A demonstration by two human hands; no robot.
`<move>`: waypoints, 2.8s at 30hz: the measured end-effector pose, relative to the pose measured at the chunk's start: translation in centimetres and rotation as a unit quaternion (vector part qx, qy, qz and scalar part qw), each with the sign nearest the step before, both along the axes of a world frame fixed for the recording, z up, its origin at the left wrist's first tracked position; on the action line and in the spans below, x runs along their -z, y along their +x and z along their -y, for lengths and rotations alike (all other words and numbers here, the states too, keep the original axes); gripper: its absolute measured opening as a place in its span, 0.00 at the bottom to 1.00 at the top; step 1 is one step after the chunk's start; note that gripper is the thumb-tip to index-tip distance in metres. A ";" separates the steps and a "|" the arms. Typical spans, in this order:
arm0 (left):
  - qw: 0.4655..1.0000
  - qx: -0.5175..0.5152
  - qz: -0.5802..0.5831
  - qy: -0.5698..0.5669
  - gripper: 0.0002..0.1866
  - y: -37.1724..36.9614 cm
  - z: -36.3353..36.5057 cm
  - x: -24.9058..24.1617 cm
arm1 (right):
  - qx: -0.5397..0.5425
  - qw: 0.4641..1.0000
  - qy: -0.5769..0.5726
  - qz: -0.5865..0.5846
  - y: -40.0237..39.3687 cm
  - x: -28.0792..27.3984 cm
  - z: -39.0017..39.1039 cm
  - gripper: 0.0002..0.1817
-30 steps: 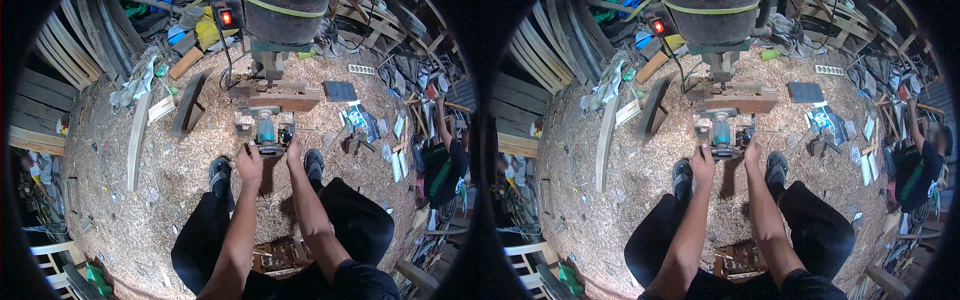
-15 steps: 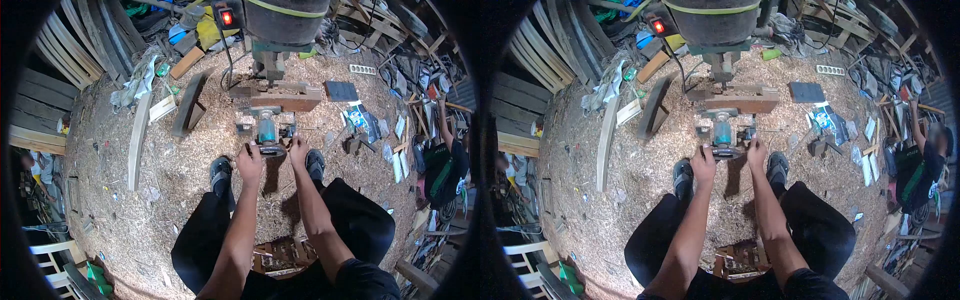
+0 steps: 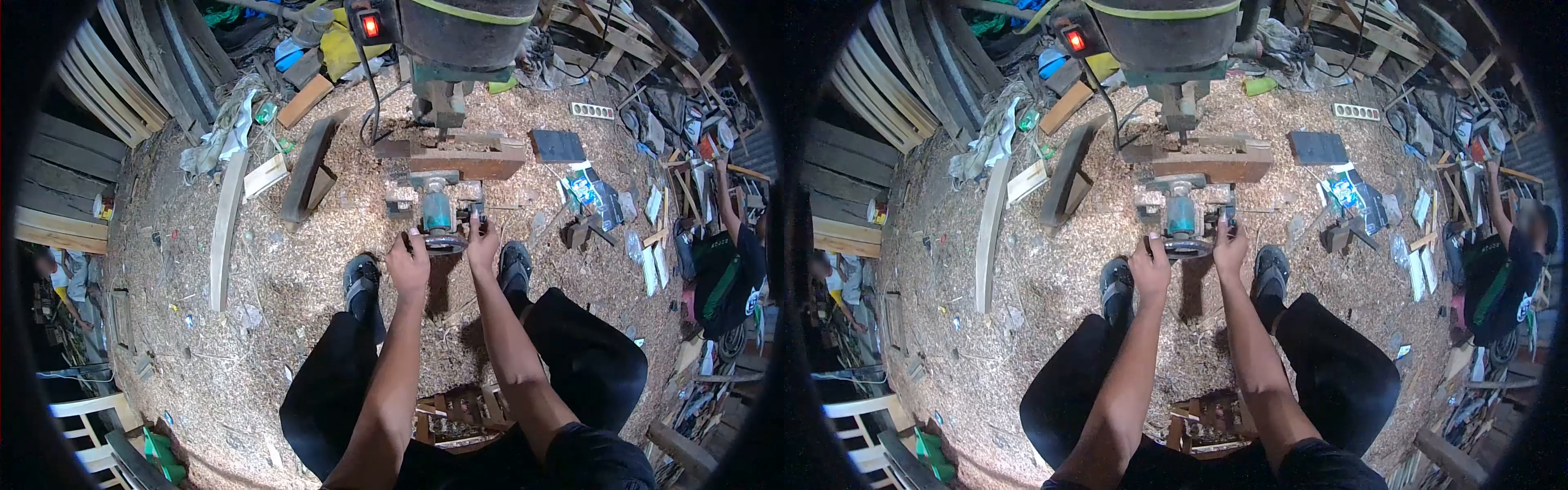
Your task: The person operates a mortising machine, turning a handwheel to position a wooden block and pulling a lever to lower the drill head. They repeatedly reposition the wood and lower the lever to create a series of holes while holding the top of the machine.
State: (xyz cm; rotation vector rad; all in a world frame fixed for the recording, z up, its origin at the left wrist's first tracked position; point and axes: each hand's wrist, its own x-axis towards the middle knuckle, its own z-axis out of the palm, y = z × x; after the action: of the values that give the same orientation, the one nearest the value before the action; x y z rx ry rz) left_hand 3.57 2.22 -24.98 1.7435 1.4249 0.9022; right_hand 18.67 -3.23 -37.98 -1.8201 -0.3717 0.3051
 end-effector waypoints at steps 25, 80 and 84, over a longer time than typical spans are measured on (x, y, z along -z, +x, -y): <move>0.940 0.150 -0.264 -0.156 0.21 4.2 6.5 0.9 | -0.060 0.948 -0.003 -0.314 2.8 -5.1 6.0 0.25; 0.793 0.053 0.068 0.604 0.19 11.9 -9.7 -41.2 | 0.048 0.939 0.291 0.176 12.5 -62.4 -15.3 0.34; 0.790 0.041 0.077 0.607 0.19 11.9 -9.5 -40.9 | 0.031 0.933 0.342 0.110 10.5 -62.4 -13.5 0.26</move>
State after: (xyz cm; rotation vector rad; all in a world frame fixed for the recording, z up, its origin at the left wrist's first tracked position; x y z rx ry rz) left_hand 15.52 11.70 15.92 2.4446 0.5557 2.1340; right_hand 29.21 10.26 24.44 -1.1724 -0.5018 -0.0780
